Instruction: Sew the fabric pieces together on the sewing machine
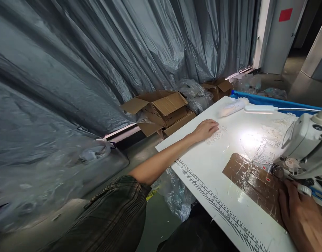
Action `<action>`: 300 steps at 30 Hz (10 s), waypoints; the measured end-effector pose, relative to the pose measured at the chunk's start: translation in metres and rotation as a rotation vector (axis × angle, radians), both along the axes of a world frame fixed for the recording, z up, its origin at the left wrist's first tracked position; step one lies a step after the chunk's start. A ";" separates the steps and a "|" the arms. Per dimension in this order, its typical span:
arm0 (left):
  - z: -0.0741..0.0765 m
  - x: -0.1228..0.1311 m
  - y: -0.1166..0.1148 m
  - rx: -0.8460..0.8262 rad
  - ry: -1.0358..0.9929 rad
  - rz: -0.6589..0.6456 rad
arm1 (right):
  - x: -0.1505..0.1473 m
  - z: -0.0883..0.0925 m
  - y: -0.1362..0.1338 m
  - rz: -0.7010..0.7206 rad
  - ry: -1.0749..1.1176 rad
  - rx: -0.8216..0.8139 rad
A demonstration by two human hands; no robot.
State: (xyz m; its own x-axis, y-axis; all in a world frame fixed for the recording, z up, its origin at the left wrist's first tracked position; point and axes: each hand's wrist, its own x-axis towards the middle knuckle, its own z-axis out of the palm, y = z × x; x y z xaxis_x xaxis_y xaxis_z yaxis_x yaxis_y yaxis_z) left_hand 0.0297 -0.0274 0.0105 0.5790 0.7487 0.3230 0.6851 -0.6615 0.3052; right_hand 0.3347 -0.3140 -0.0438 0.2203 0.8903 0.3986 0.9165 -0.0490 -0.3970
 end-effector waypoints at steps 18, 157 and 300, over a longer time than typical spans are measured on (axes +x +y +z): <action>0.033 0.028 -0.101 -0.284 -0.384 -0.488 | -0.028 0.032 -0.007 0.214 -0.093 0.161; -0.010 0.110 -0.117 0.469 0.101 -0.900 | -0.041 0.056 -0.006 0.195 -0.266 -0.184; 0.013 0.117 -0.082 0.295 -0.155 -0.822 | -0.018 0.048 -0.006 -0.231 -0.024 -0.056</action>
